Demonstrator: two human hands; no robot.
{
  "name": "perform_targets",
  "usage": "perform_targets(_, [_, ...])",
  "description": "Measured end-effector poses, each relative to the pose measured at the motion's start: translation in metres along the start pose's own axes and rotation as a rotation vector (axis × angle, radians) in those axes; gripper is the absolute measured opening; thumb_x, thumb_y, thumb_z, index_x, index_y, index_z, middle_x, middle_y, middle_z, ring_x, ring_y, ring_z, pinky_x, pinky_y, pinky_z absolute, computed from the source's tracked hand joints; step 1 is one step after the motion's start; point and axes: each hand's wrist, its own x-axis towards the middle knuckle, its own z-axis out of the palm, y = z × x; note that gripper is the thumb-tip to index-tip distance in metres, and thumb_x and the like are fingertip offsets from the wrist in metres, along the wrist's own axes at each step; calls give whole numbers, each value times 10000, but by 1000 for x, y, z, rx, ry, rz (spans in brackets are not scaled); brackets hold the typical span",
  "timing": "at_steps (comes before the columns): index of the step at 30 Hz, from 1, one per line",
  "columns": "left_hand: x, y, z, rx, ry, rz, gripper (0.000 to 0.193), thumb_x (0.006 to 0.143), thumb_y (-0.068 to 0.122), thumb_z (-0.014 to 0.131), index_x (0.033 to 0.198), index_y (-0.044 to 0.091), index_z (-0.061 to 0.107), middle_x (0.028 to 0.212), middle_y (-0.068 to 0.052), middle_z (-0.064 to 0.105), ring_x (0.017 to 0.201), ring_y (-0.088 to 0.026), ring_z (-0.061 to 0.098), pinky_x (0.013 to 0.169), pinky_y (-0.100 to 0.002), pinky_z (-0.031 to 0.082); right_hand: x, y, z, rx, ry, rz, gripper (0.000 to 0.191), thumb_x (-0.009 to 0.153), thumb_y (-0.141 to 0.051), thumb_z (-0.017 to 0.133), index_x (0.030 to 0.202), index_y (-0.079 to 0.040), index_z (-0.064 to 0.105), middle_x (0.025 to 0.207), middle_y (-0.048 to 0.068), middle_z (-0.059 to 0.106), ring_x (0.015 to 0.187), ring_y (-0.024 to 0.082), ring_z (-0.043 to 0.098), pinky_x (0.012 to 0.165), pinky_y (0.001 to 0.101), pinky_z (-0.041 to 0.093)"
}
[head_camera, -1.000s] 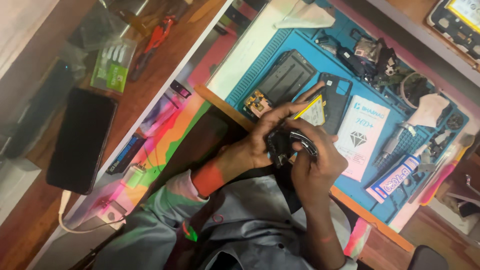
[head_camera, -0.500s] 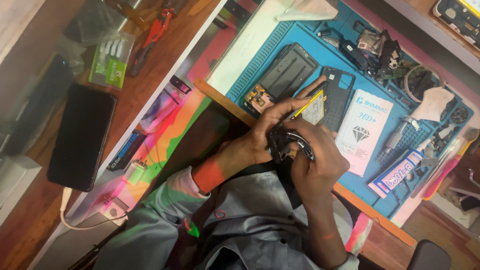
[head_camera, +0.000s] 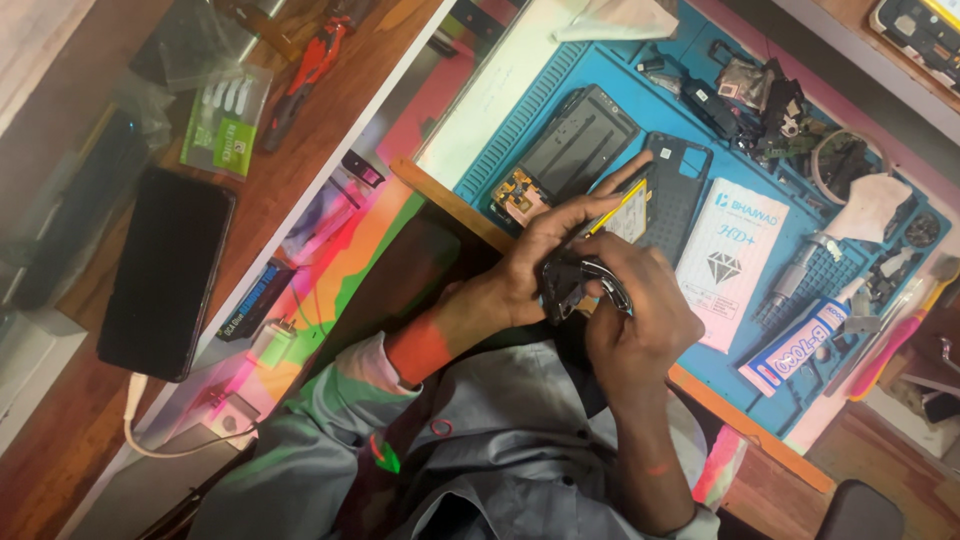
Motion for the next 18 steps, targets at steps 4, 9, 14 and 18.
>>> perform_targets(4, [6,1,5,84,475,-78,545,1154,159,373,1671,55,237,1615,-101,405,952,-47,664,807,-202,596,-1,-1,1,17,9,-63,266,826,145,642,1056,20,686,1018,106,732,819,242,656,757,325,518])
perform_targets(9, [4,0,0,89,241,-20,470,1223,151,407,1654,28,266,1634,-42,431,1105,-54,653,895,-226,573,-1,1,1,-32,3,12,307,810,166,591,1055,22,709,990,96,748,773,232,651,715,322,517])
perform_targets(14, [-2,-4,-13,110,366,-67,557,1175,190,401,1706,107,255,1566,-96,462,1104,-52,619,985,-240,540,-3,2,1,-25,11,-73,249,836,126,654,1054,12,695,1021,106,734,811,249,653,745,332,521])
perform_targets(18, [-4,-5,-14,-11,43,-2,397,1270,141,407,1650,76,311,1451,-118,539,990,-69,660,913,-229,563,-3,2,1,-29,12,-18,265,848,137,631,1074,15,698,1016,101,735,816,252,655,749,335,516])
